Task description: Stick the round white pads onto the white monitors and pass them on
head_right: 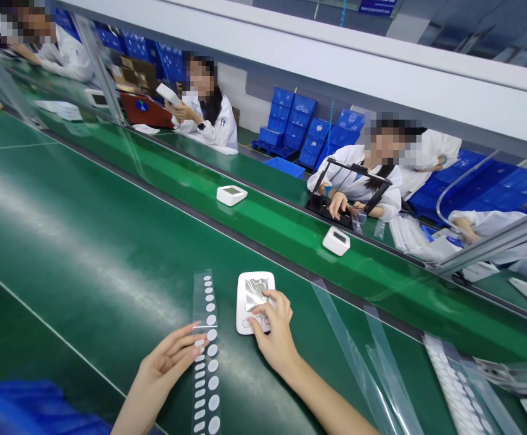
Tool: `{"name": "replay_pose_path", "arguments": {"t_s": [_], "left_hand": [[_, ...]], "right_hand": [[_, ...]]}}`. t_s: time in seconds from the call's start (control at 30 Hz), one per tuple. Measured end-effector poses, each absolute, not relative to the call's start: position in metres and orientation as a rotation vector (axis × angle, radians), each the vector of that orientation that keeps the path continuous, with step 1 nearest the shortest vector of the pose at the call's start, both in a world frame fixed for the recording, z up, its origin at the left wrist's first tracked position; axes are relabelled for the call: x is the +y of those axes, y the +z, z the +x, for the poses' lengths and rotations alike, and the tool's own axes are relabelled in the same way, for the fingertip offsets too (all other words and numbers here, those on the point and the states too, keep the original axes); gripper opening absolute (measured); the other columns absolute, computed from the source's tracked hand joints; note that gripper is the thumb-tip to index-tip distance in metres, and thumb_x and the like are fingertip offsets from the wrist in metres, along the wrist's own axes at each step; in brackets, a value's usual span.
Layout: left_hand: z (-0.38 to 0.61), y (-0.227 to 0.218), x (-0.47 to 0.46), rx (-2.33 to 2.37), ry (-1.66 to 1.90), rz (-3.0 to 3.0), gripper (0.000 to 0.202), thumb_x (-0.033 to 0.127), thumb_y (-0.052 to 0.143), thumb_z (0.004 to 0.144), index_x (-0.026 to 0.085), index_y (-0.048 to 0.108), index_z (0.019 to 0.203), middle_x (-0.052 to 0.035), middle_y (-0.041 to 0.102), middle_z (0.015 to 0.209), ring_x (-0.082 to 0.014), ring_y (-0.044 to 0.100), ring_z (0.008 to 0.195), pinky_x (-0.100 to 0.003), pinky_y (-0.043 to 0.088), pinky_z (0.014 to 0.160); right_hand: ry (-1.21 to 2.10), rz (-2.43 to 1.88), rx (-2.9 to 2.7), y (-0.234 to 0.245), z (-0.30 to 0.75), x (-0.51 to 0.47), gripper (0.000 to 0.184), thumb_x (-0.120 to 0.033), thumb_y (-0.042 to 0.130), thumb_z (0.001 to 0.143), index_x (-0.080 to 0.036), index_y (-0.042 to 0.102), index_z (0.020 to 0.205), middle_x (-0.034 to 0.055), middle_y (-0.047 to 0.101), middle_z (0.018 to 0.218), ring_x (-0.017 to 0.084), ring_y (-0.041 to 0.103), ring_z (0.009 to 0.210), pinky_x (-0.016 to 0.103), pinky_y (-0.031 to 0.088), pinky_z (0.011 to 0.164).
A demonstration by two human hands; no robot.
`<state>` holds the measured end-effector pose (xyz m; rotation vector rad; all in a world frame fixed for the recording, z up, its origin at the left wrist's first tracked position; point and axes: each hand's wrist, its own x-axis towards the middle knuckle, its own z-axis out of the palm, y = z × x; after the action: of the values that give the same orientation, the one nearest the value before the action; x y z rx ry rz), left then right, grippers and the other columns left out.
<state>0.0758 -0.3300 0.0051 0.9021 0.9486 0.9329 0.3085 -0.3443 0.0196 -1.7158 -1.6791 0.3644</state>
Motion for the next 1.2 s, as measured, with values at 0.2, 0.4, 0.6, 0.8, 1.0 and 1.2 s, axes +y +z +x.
{"name": "replay_pose_path", "arguments": {"t_s": [0.2,0.4,0.6,0.8,1.0,1.2], "left_hand": [[0.0758,0.0061,-0.3294,0.958,0.932,0.888,0.046,0.04,0.077,0.073,0.019,0.062,0.111,-0.0079,0.074,0.103,-0.0241,0.069,0.1,-0.026,0.057,0.086],[0.0759,0.0029,-0.3285,0.965,0.939,0.874,0.044,0.039,0.077,0.073,0.019,0.062,0.11,-0.0071,0.075,0.1,-0.0241,0.07,0.098,-0.025,0.058,0.086],[0.0751,0.0027,-0.3274,0.993,0.912,0.881,0.047,0.04,0.077,0.073,0.018,0.062,0.111,-0.0087,0.074,0.101,-0.026,0.069,0.099,-0.028,0.058,0.087],[0.0756,0.0022,-0.3281,1.008,0.897,0.872,0.047,0.039,0.076,0.073,0.018,0.062,0.112,-0.0086,0.074,0.102,-0.0272,0.068,0.102,-0.03,0.057,0.089],[0.0745,0.0002,-0.3287,1.006,0.898,0.886,0.048,0.038,0.075,0.075,0.017,0.06,0.115,-0.0104,0.073,0.106,-0.029,0.067,0.105,-0.034,0.057,0.091],[0.0748,-0.0007,-0.3286,0.984,0.92,0.903,0.045,0.036,0.075,0.075,0.017,0.062,0.114,-0.0104,0.073,0.104,-0.0287,0.068,0.103,-0.034,0.057,0.091]], "right_hand": [[0.461,-1.607,-1.682,0.016,0.3089,-0.3479,0.008,-0.024,0.051,0.09,-0.025,0.055,0.097,0.0075,0.033,0.142,0.028,0.023,0.138,0.051,0.029,0.11],[0.441,-1.6,-1.7,0.0149,0.3075,-0.3489,0.008,-0.022,0.05,0.091,-0.024,0.054,0.097,0.0083,0.033,0.143,0.028,0.02,0.14,0.053,0.027,0.111],[0.442,-1.615,-1.712,0.0157,0.3061,-0.3501,0.008,-0.021,0.05,0.091,-0.024,0.054,0.097,0.0087,0.033,0.143,0.03,0.02,0.14,0.057,0.027,0.109],[0.4,-1.614,-1.722,0.018,0.3035,-0.3488,0.008,-0.021,0.054,0.088,-0.024,0.053,0.095,0.0099,0.035,0.142,0.032,0.022,0.139,0.058,0.03,0.108],[0.459,-1.605,-1.66,0.0164,0.3068,-0.3479,0.002,-0.024,0.055,0.089,-0.024,0.054,0.092,0.0091,0.04,0.14,0.03,0.024,0.139,0.055,0.031,0.108],[0.445,-1.621,-1.645,0.0137,0.3063,-0.3472,0.004,-0.024,0.051,0.091,-0.023,0.055,0.091,0.0088,0.039,0.14,0.029,0.024,0.139,0.055,0.029,0.109]]}}
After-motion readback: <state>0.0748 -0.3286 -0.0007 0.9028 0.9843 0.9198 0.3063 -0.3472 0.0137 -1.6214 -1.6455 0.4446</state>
